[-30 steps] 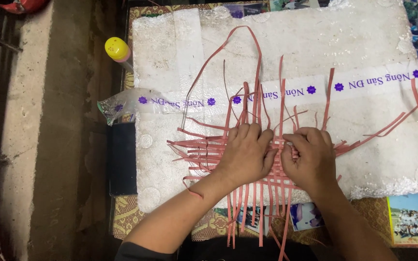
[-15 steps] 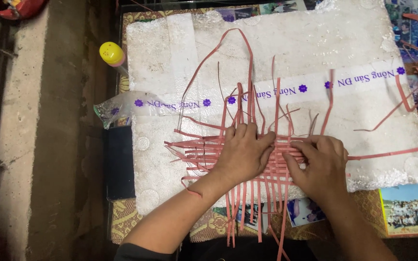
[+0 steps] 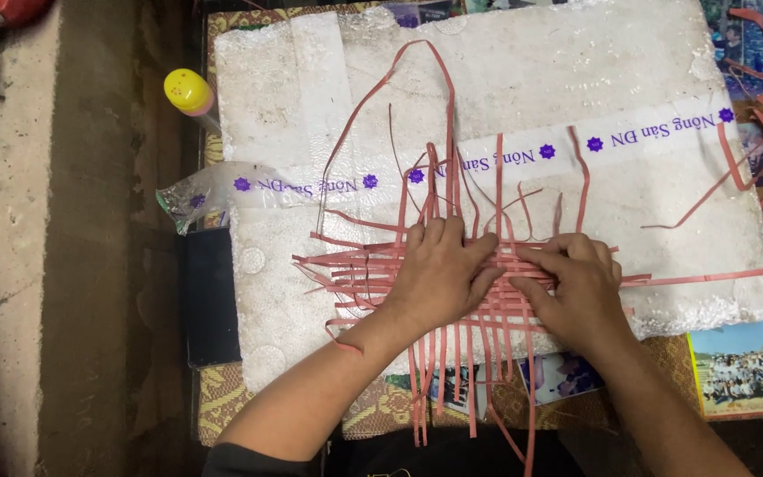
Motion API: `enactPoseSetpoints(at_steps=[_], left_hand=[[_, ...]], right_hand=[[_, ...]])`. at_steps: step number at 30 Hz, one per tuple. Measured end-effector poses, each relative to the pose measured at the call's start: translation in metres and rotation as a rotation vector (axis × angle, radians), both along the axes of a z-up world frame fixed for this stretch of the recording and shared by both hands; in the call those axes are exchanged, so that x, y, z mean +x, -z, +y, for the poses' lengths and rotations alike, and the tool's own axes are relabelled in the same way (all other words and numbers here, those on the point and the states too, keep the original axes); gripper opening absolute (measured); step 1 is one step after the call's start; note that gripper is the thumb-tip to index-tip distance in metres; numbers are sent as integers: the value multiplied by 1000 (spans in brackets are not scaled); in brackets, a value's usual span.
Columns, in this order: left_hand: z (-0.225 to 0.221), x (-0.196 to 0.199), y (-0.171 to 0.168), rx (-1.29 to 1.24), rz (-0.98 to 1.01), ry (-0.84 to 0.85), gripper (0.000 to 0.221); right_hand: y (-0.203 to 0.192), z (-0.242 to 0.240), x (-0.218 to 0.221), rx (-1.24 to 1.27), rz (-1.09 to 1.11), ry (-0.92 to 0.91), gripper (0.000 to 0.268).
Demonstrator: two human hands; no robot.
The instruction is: The person is weaving pink plastic strips together on a white foam surface to create a flat woven base.
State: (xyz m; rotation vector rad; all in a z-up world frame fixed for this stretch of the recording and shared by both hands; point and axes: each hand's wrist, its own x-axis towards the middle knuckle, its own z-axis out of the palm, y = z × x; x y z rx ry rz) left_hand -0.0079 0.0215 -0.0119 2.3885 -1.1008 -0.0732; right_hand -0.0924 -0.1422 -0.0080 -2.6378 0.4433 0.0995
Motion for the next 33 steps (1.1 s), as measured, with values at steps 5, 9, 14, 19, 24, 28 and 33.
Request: enactPoseSetpoints(at_steps=[5, 9, 14, 19, 24, 28, 33], left_hand=[[0, 1, 1, 6, 1, 7, 29], [-1, -1, 6, 5, -18, 4, 28], [-2, -4, -2, -41, -85, 60, 27], [-1, -4, -6, -73, -96, 113, 27], [0, -3, -9, -65, -97, 120, 29], [0, 3, -3, -25, -106, 199, 29], [0, 2, 3, -143, -178, 179, 23]], right_hand=[[2, 3, 0, 18, 13, -1, 34], [-6, 8, 1, 62, 18, -8, 33], [0, 6, 2, 48, 25, -29, 34], [-7, 2, 4, 84, 30, -54, 32], [-37, 6, -16, -170, -531, -252, 34], [-49, 28, -48, -92, -374, -186, 23], [-36, 30, -61, -171, 241, -126, 48]])
